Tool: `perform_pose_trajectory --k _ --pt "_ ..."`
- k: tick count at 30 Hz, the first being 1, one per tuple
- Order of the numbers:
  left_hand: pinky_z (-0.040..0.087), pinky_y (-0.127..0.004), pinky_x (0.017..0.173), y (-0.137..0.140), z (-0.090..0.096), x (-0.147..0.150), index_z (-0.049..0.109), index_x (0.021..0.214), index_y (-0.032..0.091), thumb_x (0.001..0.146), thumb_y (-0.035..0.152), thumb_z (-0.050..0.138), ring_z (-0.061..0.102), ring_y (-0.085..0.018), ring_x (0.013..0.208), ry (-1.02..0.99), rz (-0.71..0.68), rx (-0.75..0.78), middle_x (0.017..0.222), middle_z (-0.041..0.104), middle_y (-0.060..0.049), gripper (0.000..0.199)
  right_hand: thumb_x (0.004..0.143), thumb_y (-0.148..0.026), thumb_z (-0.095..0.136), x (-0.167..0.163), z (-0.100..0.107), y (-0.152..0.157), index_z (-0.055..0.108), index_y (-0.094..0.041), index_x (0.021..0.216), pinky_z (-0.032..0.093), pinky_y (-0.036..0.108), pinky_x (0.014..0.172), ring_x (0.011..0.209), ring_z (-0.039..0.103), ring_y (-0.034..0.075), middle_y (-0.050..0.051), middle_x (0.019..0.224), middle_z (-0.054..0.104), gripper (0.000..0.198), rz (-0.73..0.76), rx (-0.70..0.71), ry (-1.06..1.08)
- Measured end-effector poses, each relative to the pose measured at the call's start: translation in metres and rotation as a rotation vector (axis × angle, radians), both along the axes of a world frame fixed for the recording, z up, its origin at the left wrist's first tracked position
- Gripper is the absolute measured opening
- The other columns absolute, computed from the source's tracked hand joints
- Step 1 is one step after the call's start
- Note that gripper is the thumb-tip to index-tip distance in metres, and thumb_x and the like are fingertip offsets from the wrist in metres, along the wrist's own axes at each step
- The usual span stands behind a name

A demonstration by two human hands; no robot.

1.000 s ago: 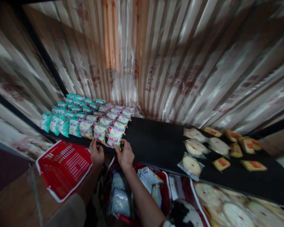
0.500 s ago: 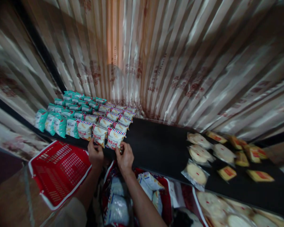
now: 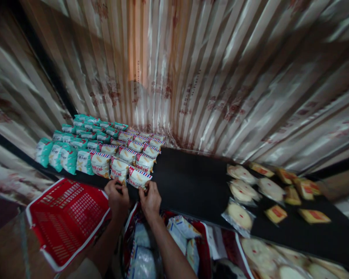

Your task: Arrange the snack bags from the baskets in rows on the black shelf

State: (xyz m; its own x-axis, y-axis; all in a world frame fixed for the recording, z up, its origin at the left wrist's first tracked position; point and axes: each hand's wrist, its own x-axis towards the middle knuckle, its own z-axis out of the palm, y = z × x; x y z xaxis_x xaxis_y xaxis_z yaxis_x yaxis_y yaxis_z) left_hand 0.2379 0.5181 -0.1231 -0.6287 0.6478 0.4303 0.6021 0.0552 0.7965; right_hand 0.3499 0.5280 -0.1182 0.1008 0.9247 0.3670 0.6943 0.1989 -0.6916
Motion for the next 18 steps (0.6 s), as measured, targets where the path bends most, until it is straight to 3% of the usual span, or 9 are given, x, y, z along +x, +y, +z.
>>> perform_pose_trajectory --k 3,6,9,12,18 --pt "0.05 -0.032 0.074 -0.009 0.005 0.016 0.053 0.108 0.016 0.079 0.021 0.051 0.058 -0.016 0.08 0.031 -0.134 -0.009 0.102 0.053 -0.01 0.03 0.082 -0.036 0.05 0.002 0.001 0.0 0.051 -0.02 0.084 0.041 0.023 0.058 0.063 0.055 0.013 0.0 0.076 0.055 0.016 0.027 0.005 0.006" --pt "0.051 -0.032 0.072 -0.012 0.01 0.025 0.05 0.11 0.016 0.077 0.027 0.057 0.058 -0.017 0.081 0.042 -0.202 -0.02 0.102 0.052 -0.009 0.035 0.081 -0.033 0.049 0.007 0.004 -0.002 0.053 -0.02 0.089 0.045 0.025 0.062 0.067 0.056 0.014 0.001 0.08 0.056 0.016 0.096 0.015 0.042" --pt "0.051 -0.032 0.07 -0.009 0.011 0.026 0.048 0.111 0.017 0.077 0.032 0.058 0.058 -0.017 0.079 0.019 -0.206 -0.017 0.103 0.051 -0.009 0.039 0.084 -0.027 0.044 0.014 0.005 -0.003 0.055 -0.019 0.101 0.048 0.028 0.074 0.08 0.059 0.016 0.005 0.091 0.06 0.021 0.14 0.055 0.129" --pt "0.051 -0.032 0.068 -0.005 0.009 0.025 0.049 0.111 0.017 0.078 0.035 0.057 0.058 -0.016 0.076 -0.022 -0.188 -0.006 0.105 0.05 -0.009 0.039 0.086 -0.027 0.04 0.022 0.005 0.009 0.057 -0.018 0.103 0.048 0.031 0.08 0.09 0.06 0.018 0.008 0.095 0.062 0.025 0.071 0.06 0.213" --pt "0.052 -0.033 0.066 -0.003 0.008 0.027 0.045 0.12 0.016 0.077 0.038 0.057 0.06 -0.016 0.073 -0.081 -0.171 -0.03 0.104 0.051 -0.009 0.049 0.075 -0.026 0.05 0.024 0.002 0.052 0.061 -0.02 0.103 0.05 0.03 0.071 0.075 0.062 0.017 0.004 0.09 0.066 0.03 0.053 -0.108 0.323"
